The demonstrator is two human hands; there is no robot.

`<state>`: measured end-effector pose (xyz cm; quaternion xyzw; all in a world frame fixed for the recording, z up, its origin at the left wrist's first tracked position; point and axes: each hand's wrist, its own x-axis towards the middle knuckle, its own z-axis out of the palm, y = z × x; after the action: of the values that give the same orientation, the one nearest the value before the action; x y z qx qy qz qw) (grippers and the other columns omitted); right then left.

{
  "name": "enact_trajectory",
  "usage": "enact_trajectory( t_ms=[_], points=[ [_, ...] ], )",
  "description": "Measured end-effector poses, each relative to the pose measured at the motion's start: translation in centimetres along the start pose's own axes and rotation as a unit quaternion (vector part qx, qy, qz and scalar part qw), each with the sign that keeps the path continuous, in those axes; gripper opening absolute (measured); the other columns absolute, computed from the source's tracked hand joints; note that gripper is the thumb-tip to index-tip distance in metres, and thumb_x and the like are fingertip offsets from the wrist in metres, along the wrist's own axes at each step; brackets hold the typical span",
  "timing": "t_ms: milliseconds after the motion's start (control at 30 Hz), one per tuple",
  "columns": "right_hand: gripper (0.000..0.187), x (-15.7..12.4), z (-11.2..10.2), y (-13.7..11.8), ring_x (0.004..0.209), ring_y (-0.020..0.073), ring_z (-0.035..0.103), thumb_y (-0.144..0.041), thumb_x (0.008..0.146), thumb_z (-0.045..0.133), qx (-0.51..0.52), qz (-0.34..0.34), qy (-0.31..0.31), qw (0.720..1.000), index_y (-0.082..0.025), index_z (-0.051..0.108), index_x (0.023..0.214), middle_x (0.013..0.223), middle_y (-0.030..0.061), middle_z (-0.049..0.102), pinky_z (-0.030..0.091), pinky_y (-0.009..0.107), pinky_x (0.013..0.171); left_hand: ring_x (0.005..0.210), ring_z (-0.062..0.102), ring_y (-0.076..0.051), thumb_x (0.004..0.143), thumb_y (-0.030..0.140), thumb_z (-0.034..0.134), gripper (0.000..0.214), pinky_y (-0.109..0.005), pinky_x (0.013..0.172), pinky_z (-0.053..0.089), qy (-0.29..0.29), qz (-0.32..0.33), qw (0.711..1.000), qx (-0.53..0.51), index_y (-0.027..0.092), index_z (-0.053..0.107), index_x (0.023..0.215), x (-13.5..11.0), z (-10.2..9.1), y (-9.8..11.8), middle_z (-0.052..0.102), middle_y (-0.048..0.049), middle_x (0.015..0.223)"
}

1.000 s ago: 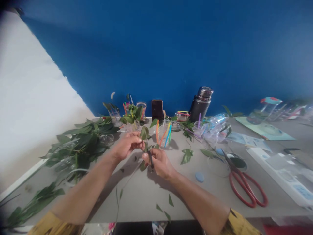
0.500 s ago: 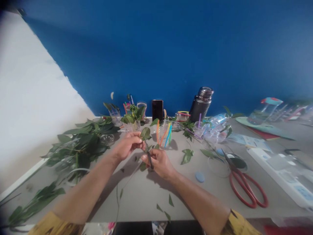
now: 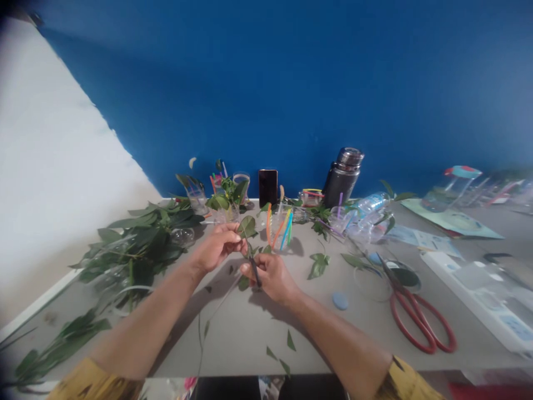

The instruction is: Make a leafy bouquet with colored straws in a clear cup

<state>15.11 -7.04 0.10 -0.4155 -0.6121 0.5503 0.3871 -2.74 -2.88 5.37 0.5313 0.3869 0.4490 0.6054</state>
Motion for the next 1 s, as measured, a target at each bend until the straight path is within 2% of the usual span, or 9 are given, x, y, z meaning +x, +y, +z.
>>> enact_trajectory(
  t_ms=[167,367,667,867,1000],
  points=[
    [0.057,0.12,-0.04,-0.04,0.053,0.0125,0.048,-0.071,0.075,0.077,-0.014,-0.001,0.007,1.0,-0.021,0.055,0.059,0.054,0.0025,0.06,0.036,0.024,0.05,0.054,0.056,-0.013,0.063,0.027,0.066,0.012,-0.026,0.057,0.037,-0.003,-0.001,1.0,0.009,0.018,0.058,0.062,-0.01,-0.09,-0.07,0.066,-0.0066,0.057],
    [0.054,0.07,-0.02,-0.4,0.051,0.0133,0.049,-0.066,0.072,0.08,-0.008,0.008,0.021,1.0,-0.022,0.053,0.057,0.053,0.0018,0.059,0.037,0.025,0.047,0.058,0.064,-0.016,0.065,0.032,0.074,0.019,-0.028,0.062,0.045,0.015,-0.007,1.0,-0.001,0.018,0.061,0.066,0.0,0.18,-0.24,0.065,-0.0037,0.059],
    [0.052,0.0,0.25,-0.07,0.051,0.0129,0.05,-0.064,0.072,0.081,0.0,0.013,0.023,1.0,-0.021,0.054,0.057,0.053,0.002,0.06,0.04,0.024,0.048,0.06,0.062,-0.015,0.06,0.023,0.069,0.009,-0.029,0.065,0.049,0.021,-0.006,1.0,0.004,0.016,0.065,0.064,0.11,0.19,-0.46,0.067,-0.0046,0.061],
    [0.049,0.04,-0.05,-0.3,0.053,0.0133,0.049,-0.062,0.075,0.076,-0.01,0.004,0.049,0.999,-0.022,0.055,0.057,0.055,0.0024,0.06,0.037,0.026,0.05,0.062,0.064,-0.015,0.063,0.023,0.075,0.014,-0.028,0.066,0.049,-0.021,-0.04,0.999,0.025,0.017,0.063,0.068,-0.29,0.37,-0.2,0.067,-0.0028,0.063],
    [0.047,0.16,-0.25,-0.4,0.053,0.0134,0.047,-0.061,0.076,0.074,-0.019,0.008,0.07,0.997,-0.022,0.055,0.057,0.054,0.0017,0.057,0.035,0.026,0.049,0.075,0.069,-0.017,0.059,0.015,0.077,0.027,-0.027,0.068,0.051,-0.047,-0.07,0.994,0.074,0.016,0.072,0.086,-0.27,-0.14,0.21,0.074,-0.0047,0.081]
  ],
)
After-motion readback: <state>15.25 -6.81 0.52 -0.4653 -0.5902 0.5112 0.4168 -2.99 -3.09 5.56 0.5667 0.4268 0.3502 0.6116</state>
